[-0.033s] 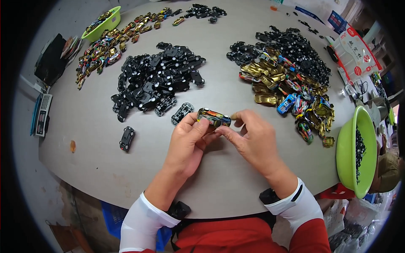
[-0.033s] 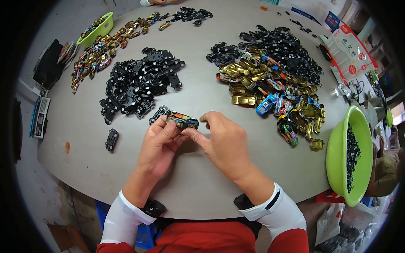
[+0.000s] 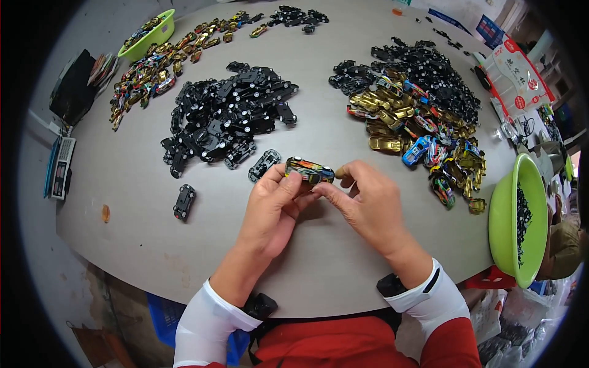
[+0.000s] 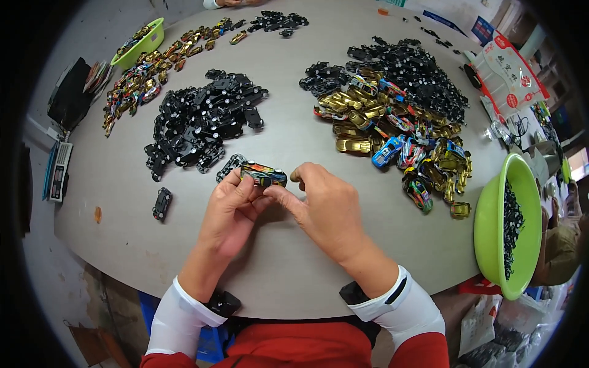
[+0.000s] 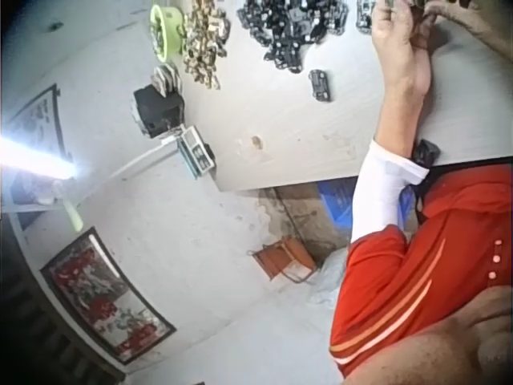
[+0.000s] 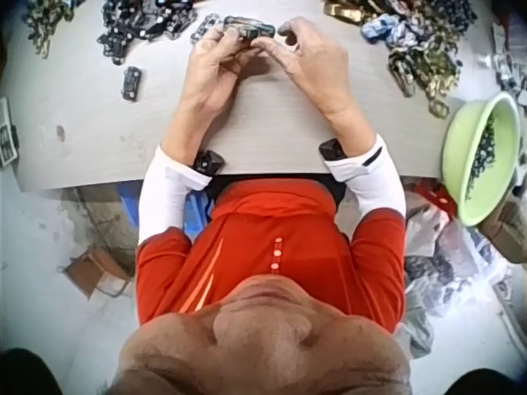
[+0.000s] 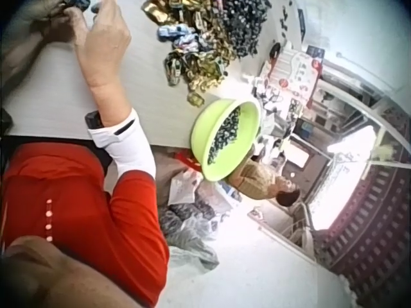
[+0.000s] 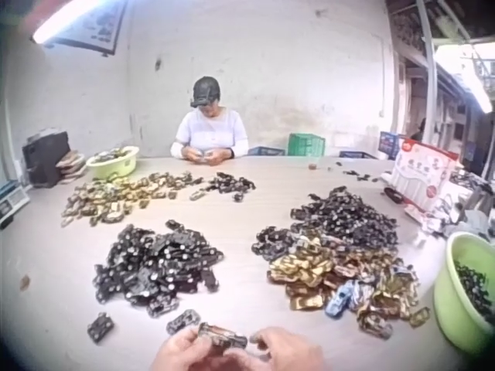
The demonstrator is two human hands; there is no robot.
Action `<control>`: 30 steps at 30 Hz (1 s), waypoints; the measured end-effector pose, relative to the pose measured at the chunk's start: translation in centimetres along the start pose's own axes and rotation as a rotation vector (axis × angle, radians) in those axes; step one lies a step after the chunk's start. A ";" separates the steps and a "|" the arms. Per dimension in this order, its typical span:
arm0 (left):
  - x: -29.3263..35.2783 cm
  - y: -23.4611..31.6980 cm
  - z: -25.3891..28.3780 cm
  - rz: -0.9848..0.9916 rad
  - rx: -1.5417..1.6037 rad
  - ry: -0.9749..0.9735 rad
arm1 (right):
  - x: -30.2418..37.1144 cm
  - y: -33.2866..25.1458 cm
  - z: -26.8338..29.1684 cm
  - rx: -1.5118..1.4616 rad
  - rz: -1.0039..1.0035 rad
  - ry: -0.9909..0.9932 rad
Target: Manually assemble small plastic toy car components on a production line table.
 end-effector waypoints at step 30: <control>0.6 -0.1 -1.2 -0.140 -0.302 -0.163 | 0.1 2.0 -0.3 -1.017 -0.757 -0.505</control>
Point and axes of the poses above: each hand's wrist, its own x-axis away from the middle knuckle, its own z-axis out of the back of the hand, y = z × x, the point moved 3 cm from there along -x, towards the middle knuckle, and after that the axes turned 1 degree about -z, right-handed, at the moved point
